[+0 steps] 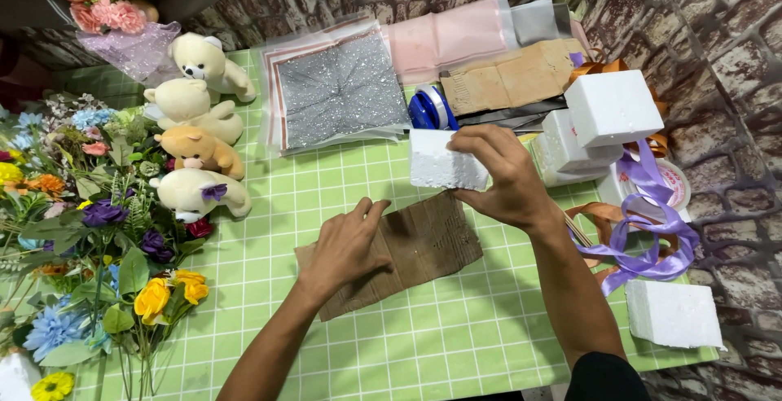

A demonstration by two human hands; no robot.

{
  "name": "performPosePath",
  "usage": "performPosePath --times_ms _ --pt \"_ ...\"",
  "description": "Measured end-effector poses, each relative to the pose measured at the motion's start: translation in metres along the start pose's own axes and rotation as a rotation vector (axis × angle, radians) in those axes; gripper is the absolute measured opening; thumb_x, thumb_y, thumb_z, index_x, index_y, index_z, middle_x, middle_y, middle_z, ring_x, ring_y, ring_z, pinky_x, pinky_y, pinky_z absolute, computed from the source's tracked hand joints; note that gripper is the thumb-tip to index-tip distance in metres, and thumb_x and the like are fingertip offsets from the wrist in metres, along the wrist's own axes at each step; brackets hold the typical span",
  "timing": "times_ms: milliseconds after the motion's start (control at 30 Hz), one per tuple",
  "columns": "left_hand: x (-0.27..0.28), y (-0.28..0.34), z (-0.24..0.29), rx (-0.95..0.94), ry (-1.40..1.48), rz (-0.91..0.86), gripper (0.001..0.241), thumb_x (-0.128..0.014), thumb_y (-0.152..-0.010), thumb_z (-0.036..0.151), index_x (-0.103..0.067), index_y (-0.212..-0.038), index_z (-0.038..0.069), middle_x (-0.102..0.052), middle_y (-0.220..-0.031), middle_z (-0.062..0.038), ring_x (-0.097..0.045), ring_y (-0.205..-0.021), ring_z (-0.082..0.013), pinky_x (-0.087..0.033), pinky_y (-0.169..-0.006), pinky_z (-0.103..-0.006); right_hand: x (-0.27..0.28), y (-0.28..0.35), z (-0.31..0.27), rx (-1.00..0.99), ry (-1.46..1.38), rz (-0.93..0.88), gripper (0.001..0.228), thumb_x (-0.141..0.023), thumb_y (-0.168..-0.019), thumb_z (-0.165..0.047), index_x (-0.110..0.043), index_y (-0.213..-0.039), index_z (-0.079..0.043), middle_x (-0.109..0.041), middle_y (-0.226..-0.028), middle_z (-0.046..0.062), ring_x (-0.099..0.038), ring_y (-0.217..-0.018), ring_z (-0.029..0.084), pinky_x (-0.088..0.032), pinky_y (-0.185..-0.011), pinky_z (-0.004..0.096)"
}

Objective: The person wraps a white rectangular block with a piece of brown paper. They fold the paper around the block and secure it using clear adhesive tape from a blue dispenser. The person smooths the tape and adjusts the paper to ensure the block is fully covered.

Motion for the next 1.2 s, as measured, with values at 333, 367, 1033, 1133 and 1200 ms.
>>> performPosePath --times_ms 333,367,1033,1133,1200 --pt "0.082 0.045 0.012 -0.141 0.13 0.103 0.008 -0.06 -0.097 0.018 -0.066 -0.098 0.023 -0.069 -0.072 0.002 -0.072 -0.077 -0.0255 -0.056 -0.076 -0.0393 0.006 0.001 0.003 -0.031 -0.027 0.089 0.058 -0.086 -0.065 0.003 -0.068 -0.118 -0.013 -0.065 -0.116 0.007 -0.065 -0.112 0.032 -0.048 -0.101 0.045" --pt "0.08 0.044 0.01 -0.17 0.069 0.184 0.008 -0.062 -0.096 0.019 -0.066 -0.097 0.026 -0.068 -0.078 0.004 -0.069 -0.093 -0.0216 -0.048 -0.091 -0.0439 0.002 0.002 0.006 -0.061 -0.075 0.053 0.063 -0.087 -0.063 0.002 -0.067 -0.121 -0.012 -0.066 -0.114 0.008 -0.067 -0.11 0.032 -0.049 -0.1 0.045" --pt "0.019 -0.002 -0.078 -0.308 0.914 0.646 0.034 -0.051 -0.092 -0.017 -0.068 -0.085 0.012 -0.046 -0.113 -0.012 -0.055 -0.099 -0.0278 -0.051 -0.096 -0.0425 -0.05 -0.004 -0.011 -0.255 -0.643 -0.451 0.055 -0.092 -0.069 -0.008 -0.064 -0.116 -0.005 -0.073 -0.102 0.019 -0.071 -0.099 0.034 -0.053 -0.091 0.05" --pt "0.006 -0.003 -0.095 -0.443 1.3 0.534 0.019 -0.065 -0.094 0.002 -0.059 -0.077 0.005 -0.054 -0.116 -0.023 -0.058 -0.103 -0.0309 -0.051 -0.097 -0.0476 -0.053 0.001 -0.005 -0.314 -0.782 -0.488 0.066 -0.091 -0.07 -0.007 -0.061 -0.129 -0.005 -0.072 -0.112 0.016 -0.068 -0.108 0.028 -0.053 -0.098 0.046" --pt "-0.003 -0.007 -0.099 -0.476 1.581 0.363 0.028 -0.07 -0.094 0.019 -0.049 -0.078 0.009 -0.058 -0.115 -0.022 -0.06 -0.097 -0.0243 -0.053 -0.085 -0.044 -0.054 0.003 -0.001 -0.393 -0.887 -0.497 0.07 -0.085 -0.078 -0.002 -0.052 -0.139 -0.007 -0.071 -0.114 0.017 -0.065 -0.107 0.024 -0.053 -0.097 0.046"
Point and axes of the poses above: each hand's wrist, its own y-axis away from the middle knuckle, its own x-axis out of the back of the hand, z = x × y, the point moved 4 cm from there along -y, towards the middle knuckle
